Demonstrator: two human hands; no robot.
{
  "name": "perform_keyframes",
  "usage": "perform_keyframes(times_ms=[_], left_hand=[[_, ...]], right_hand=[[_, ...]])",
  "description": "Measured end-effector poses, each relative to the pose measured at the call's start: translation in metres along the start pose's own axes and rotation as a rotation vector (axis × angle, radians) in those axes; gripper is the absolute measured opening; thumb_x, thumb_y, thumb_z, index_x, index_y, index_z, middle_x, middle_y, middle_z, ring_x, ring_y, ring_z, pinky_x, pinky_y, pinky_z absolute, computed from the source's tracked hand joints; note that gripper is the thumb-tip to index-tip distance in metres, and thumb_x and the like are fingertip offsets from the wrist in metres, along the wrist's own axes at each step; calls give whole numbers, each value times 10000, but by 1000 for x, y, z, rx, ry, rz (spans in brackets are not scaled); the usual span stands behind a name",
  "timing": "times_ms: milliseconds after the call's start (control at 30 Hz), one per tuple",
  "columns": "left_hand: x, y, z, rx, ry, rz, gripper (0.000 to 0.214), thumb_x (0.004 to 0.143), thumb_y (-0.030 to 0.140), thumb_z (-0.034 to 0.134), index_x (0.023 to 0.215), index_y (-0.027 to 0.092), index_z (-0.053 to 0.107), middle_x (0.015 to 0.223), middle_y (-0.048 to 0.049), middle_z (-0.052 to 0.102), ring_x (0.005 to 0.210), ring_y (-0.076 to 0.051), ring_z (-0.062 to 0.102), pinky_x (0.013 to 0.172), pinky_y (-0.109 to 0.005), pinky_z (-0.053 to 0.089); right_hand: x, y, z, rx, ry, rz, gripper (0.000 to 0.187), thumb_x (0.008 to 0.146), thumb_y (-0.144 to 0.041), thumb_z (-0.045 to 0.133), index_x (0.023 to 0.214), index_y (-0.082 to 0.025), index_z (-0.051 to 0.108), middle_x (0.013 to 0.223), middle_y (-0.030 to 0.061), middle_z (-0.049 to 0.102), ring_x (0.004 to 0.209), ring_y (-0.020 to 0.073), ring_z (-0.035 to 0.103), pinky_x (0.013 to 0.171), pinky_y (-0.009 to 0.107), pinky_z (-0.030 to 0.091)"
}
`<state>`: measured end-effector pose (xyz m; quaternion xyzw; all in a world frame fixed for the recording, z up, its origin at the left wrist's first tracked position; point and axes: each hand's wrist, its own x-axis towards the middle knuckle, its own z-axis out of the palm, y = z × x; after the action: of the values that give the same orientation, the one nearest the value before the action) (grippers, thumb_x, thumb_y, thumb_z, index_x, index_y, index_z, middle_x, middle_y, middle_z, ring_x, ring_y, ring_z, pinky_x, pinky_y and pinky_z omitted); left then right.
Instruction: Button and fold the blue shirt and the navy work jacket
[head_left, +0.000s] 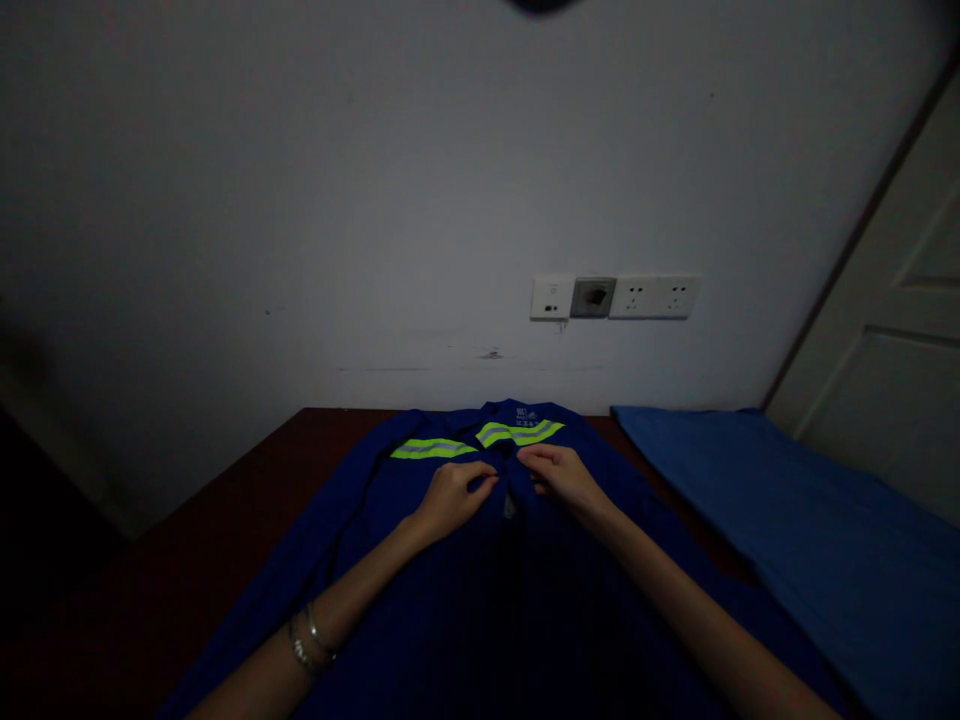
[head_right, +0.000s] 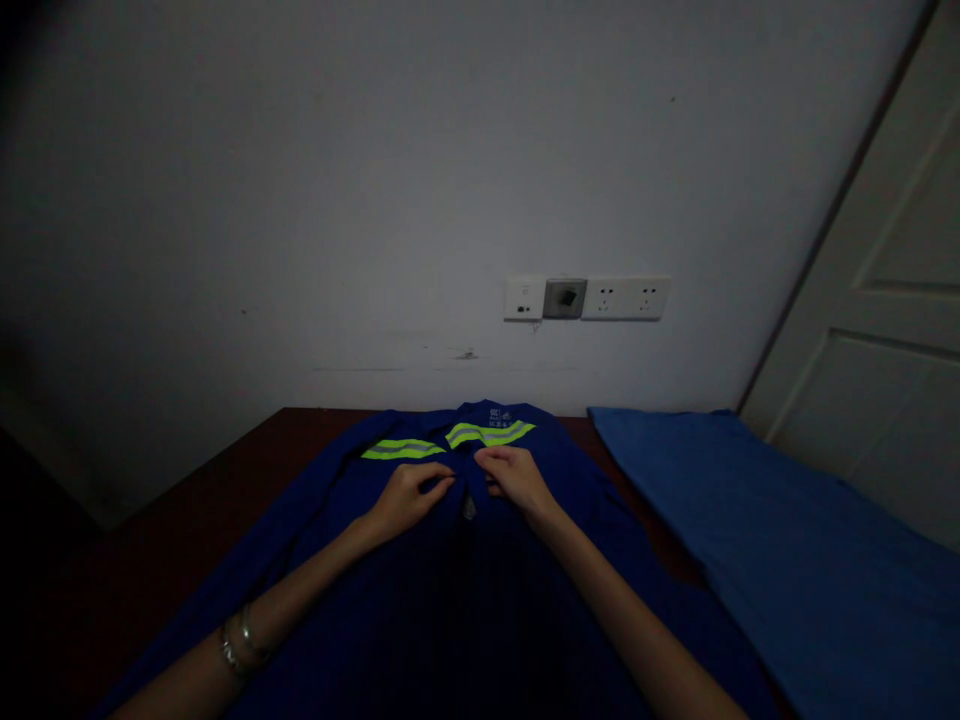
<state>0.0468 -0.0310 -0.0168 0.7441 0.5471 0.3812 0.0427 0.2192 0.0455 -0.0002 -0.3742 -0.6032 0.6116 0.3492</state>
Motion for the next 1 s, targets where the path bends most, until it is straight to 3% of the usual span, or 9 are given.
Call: perform_keyframes(times_ms=[233, 533, 700, 1000], left_hand=[[0, 1, -1, 3, 8, 9, 189, 818, 232, 500, 892, 189, 668, 908, -38, 695, 833, -167, 636, 754, -257, 459], [0, 3, 2, 5, 17, -14, 184, 814, 235, 508, 887, 193, 672, 907, -32, 696, 839, -170, 635, 768, -261, 458], [-1, 8, 7, 29, 43, -66, 179, 801, 212, 513, 872, 200, 677, 901, -26, 699, 837, -175, 635, 768, -265, 454], [-3, 5, 10, 102, 38, -41, 169, 806, 217, 515, 869, 211, 672, 891, -21, 699, 802, -176, 631, 751, -272, 441]], right_hand=[[4, 5, -2, -121, -5, -87, 230, 654, -343, 631, 769, -146, 661, 569, -31, 565, 522, 80, 518, 463, 179, 440], [3, 3, 1, -135, 15, -104, 211, 664, -251, 590, 814, -122, 664, 571, -34, 565, 480, 66, 491, 440, 175, 438], [1, 3, 2, -188, -6, -135, 226, 682, -270, 571, 829, -123, 659, 574, -24, 585, 479, 84, 515, 438, 189, 437], [-2, 6, 9, -205, -26, -180, 254, 681, -276, 579, 863, -115, 654, 542, -30, 577, 456, 83, 506, 444, 197, 435]])
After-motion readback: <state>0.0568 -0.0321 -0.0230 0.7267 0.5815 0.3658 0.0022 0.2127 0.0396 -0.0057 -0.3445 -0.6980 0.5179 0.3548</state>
